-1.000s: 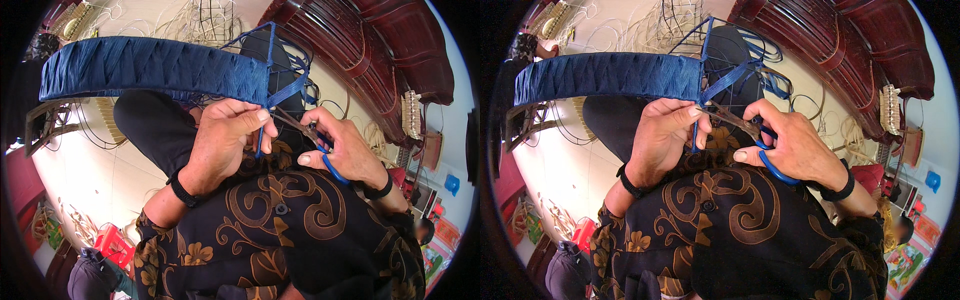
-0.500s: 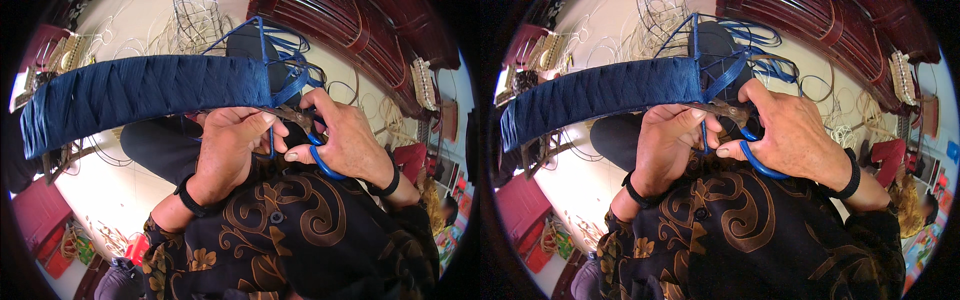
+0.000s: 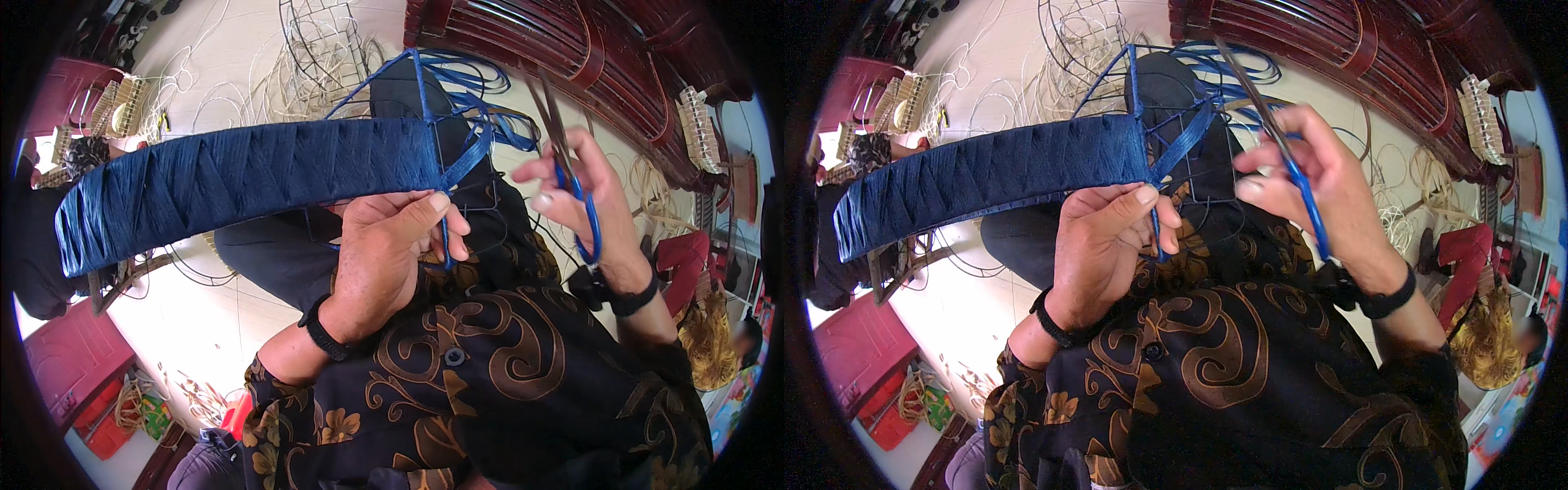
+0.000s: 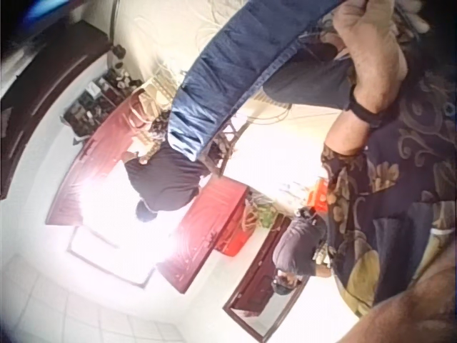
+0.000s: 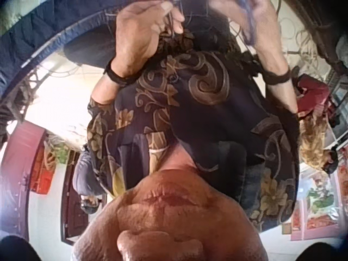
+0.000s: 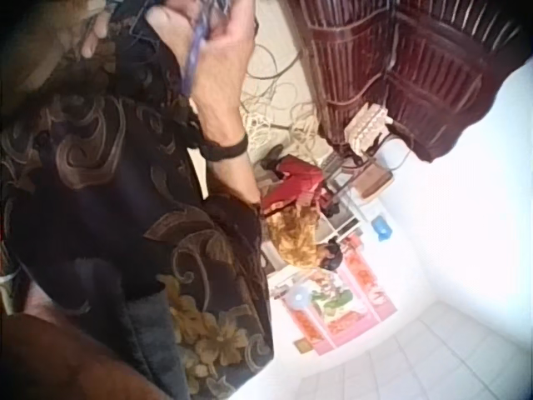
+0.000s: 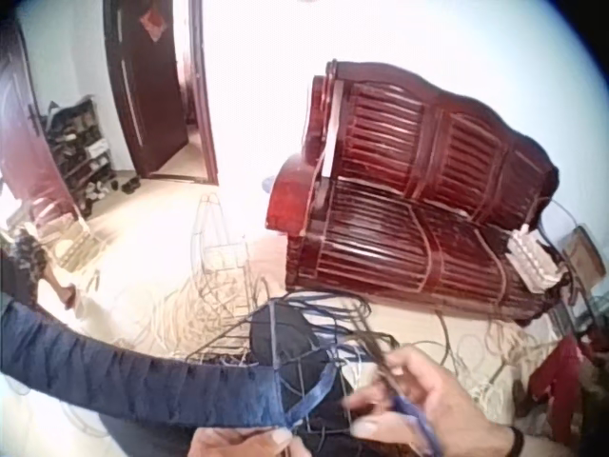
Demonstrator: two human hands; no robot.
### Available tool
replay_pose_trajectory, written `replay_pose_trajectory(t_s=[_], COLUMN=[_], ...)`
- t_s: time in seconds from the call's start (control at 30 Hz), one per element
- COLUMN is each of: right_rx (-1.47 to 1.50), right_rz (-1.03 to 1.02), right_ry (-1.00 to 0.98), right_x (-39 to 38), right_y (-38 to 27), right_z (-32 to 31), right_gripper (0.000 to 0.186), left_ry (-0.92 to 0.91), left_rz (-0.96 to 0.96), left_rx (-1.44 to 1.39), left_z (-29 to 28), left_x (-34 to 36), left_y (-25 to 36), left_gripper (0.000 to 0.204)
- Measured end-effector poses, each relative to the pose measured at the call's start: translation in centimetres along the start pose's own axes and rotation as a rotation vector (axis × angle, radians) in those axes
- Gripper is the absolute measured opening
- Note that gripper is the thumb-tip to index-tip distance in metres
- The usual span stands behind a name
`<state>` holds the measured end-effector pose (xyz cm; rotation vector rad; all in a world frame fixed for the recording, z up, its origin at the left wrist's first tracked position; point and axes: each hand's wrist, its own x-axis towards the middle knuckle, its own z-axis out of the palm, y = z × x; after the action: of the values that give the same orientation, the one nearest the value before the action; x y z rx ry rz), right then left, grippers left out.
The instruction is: The person weaves blue fabric strips through a wire basket frame and uses scissors to trim excess material.
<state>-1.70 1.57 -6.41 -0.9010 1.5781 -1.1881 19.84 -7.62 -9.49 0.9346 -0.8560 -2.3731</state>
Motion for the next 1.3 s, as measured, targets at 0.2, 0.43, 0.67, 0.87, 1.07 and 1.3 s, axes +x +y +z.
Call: replay_pose_trajectory(t_s=[0.2,0.43,0.67,0.87,1.07,1.3], right_rx=[0.031,0.172,0.173,0.122,-0.089,-0.683], right_rz=[0.124,0.002,-0.098,-0.102,-0.144,-0.008], right_ry=[-0.04,0.011,0.128,0.132,0.084,-0.265], right_x=[2.9,3.9,3.1,3.3,2.8,-2.5], right_y=[-2.9,-1.5,-0.4,-0.2,-0.9,-0.5], right_z=[3.6,2.9,2.2,1.8,0.0,-3.2], right_gripper=[0.048,0.05,0.046,0.047,0.045,0.064], left_ry=[0.038,0.031,0.069,0.039,0.026,-0.02], left_rz=[0.043,0.033,0.004,-0.021,0.013,0.028], left_rx=[0.017,0.069,0.118,0.138,0.02,-0.089], left_z=[0.8,0.9,1.6,1.5,0.8,0.5], left_x=[0.0,0.3,0.9,1.0,1.3,1.7], left_y=[0.3,0.2,0.5,0.9,0.8,1.0], left_gripper=[0.024,0.026,0.023,0.02,0.013,0.013])
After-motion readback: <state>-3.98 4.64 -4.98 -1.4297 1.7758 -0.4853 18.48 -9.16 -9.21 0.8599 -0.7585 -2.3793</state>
